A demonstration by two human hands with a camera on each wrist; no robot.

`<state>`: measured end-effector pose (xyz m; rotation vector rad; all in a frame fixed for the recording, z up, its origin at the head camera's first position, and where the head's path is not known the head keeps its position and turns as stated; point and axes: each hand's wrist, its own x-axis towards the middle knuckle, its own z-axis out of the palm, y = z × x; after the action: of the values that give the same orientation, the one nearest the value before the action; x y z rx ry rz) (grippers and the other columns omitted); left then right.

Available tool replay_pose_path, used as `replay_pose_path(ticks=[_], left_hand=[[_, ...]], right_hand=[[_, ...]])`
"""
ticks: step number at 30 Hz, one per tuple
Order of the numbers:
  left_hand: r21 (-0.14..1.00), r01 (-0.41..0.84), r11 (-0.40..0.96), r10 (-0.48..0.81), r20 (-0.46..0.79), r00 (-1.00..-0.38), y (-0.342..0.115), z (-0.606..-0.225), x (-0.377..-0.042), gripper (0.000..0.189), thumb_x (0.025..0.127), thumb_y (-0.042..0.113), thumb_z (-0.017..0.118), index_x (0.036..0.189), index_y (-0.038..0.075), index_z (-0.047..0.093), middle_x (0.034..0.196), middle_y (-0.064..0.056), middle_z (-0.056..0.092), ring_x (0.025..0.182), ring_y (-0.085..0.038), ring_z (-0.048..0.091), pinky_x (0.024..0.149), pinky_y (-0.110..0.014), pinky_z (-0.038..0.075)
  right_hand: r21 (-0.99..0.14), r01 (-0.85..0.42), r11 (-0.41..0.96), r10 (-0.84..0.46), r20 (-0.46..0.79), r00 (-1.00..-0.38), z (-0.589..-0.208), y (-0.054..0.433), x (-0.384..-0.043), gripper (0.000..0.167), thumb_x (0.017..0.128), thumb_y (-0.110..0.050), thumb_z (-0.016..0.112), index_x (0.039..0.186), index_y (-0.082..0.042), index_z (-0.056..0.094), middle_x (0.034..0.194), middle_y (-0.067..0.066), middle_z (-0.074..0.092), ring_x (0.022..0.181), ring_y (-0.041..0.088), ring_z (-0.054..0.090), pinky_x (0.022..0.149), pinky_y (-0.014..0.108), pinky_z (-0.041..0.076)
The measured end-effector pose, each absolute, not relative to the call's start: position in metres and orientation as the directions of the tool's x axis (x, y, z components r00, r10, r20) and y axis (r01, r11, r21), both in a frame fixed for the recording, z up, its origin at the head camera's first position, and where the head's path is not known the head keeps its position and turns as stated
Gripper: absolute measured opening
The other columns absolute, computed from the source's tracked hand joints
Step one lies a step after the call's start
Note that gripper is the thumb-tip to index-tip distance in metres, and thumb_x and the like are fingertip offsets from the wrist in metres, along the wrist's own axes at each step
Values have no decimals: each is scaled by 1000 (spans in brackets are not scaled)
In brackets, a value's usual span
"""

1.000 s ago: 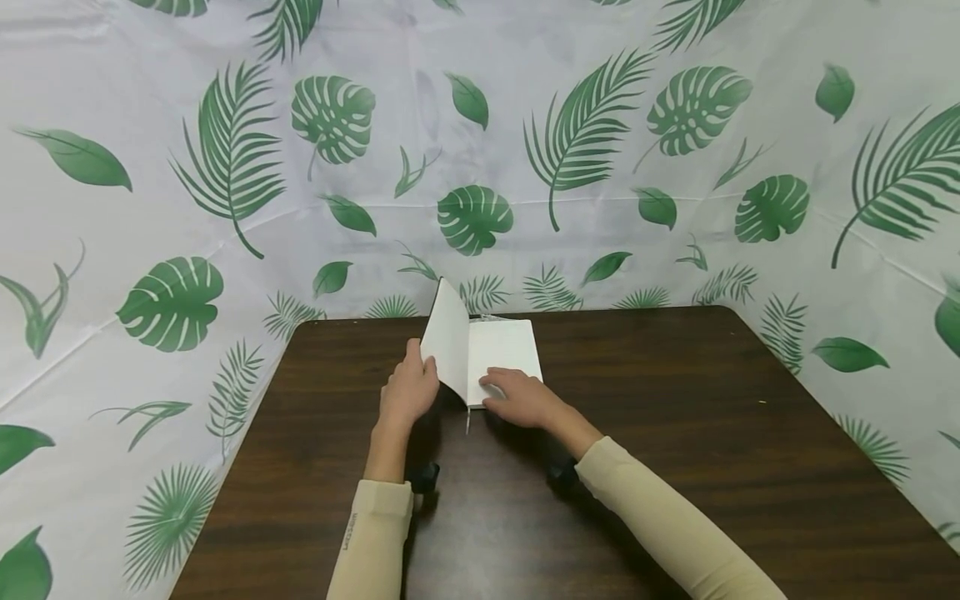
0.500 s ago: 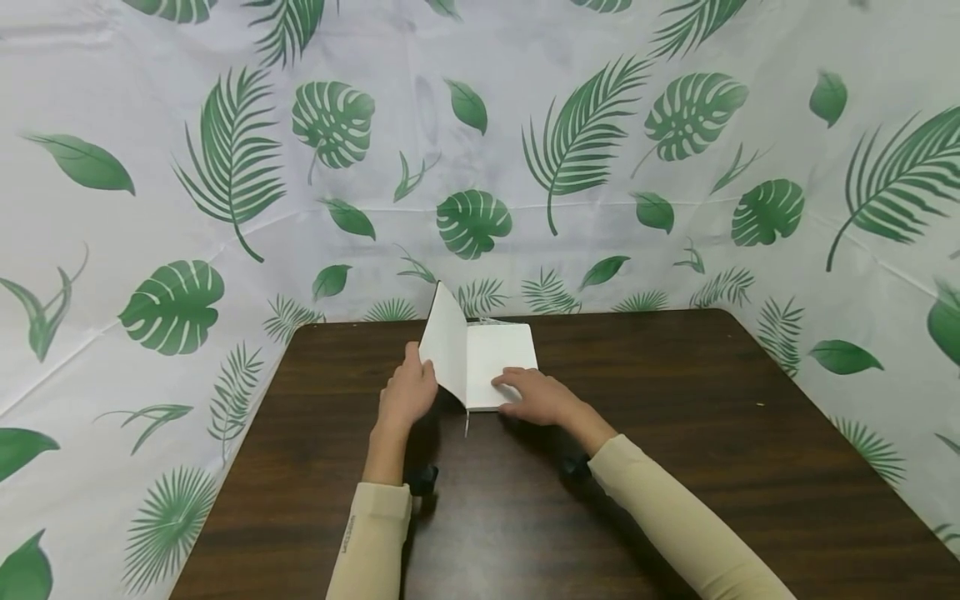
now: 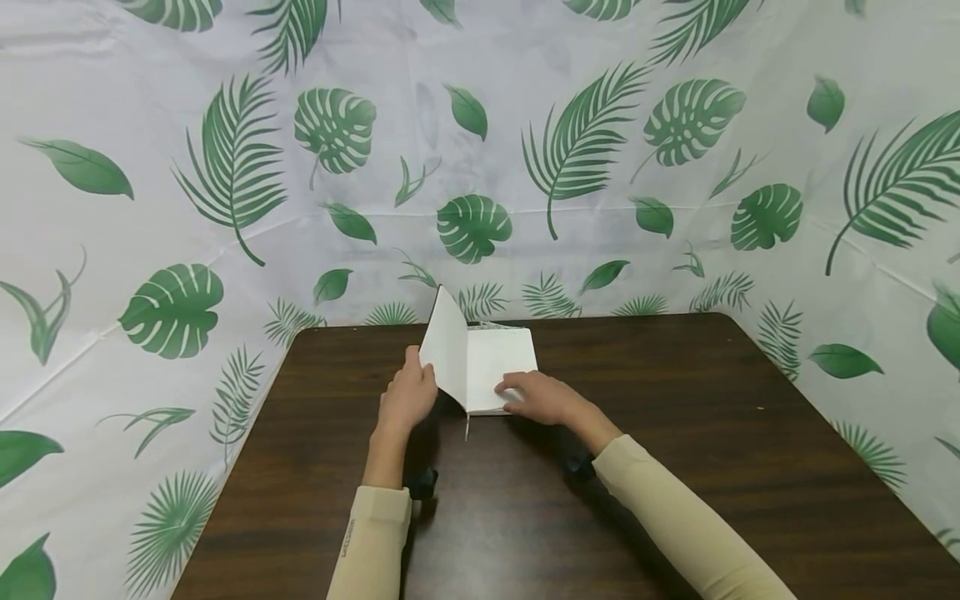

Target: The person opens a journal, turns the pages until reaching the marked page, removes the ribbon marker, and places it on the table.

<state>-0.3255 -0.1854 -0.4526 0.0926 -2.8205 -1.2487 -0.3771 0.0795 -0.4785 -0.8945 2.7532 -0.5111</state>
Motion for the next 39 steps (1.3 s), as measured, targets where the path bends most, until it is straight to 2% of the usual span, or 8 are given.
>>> replay_pose_path(ticks=[5,13,19,25,29,32,37,39], left_hand=[[742,-42,669,-84,19,-996,-185,-452,-324,47,114,33,36,155,9,36,136,-25,68,120,-51,68,100,-71,45],[740,-38,672,-83,24,-996,-184,-452,-324,47,114,31,36,156,8,35,137,-26,68,121,-52,67,101,-72,44],[734,-39,678,-84,25,-996,-182,-452,-323,47,115,31,36,155,9,34,137,-27,68,120,-53,68,101,-72,45],[734,-36,678,-79,24,-997,-183,-455,-324,47,115,31,35,156,9,32,135,-27,69,116,-52,69,99,-72,45],[739,-33,672,-75,24,-997,-183,-456,-324,47,115,31,35,157,9,32,135,-27,69,115,-52,69,99,-72,45],[744,-38,668,-73,15,-997,-183,-456,-324,48,115,32,35,158,10,30,137,-28,68,118,-52,69,101,-73,44],[751,-40,659,-68,6,-998,-183,-455,-323,51,115,34,34,160,10,29,140,-28,66,122,-53,67,103,-73,43],[753,-37,657,-68,10,-998,-182,-454,-323,51,115,34,35,159,10,30,140,-28,66,123,-52,67,103,-73,43]], right_hand=[[-388,-496,777,-570,-99,-816,-477,81,-374,31,106,-24,68,136,-17,72,152,11,64,139,33,62,115,56,48],[-193,-514,836,-528,-26,-849,-482,80,-370,33,101,-21,72,134,-22,72,140,4,72,114,26,72,85,51,59],[-150,-478,865,-480,24,-877,-479,82,-368,45,100,-20,73,144,-19,67,149,7,67,129,34,67,98,56,57],[-338,-373,864,-357,111,-928,-481,87,-370,87,99,-24,76,170,-9,29,170,19,41,147,42,52,108,60,51],[-533,-300,791,-287,110,-952,-485,87,-372,115,100,-32,77,173,-7,-8,144,26,63,109,40,72,76,50,56],[-622,-260,739,-273,77,-959,-487,83,-373,117,101,-40,74,172,-10,-13,125,26,73,87,38,74,66,45,50],[-715,-246,654,-292,62,-954,-486,70,-372,106,102,-42,67,174,-12,-6,158,22,57,133,39,67,91,51,55],[-742,-248,622,-302,64,-951,-485,64,-371,100,102,-39,64,174,-13,0,157,20,59,140,39,62,99,56,54]])
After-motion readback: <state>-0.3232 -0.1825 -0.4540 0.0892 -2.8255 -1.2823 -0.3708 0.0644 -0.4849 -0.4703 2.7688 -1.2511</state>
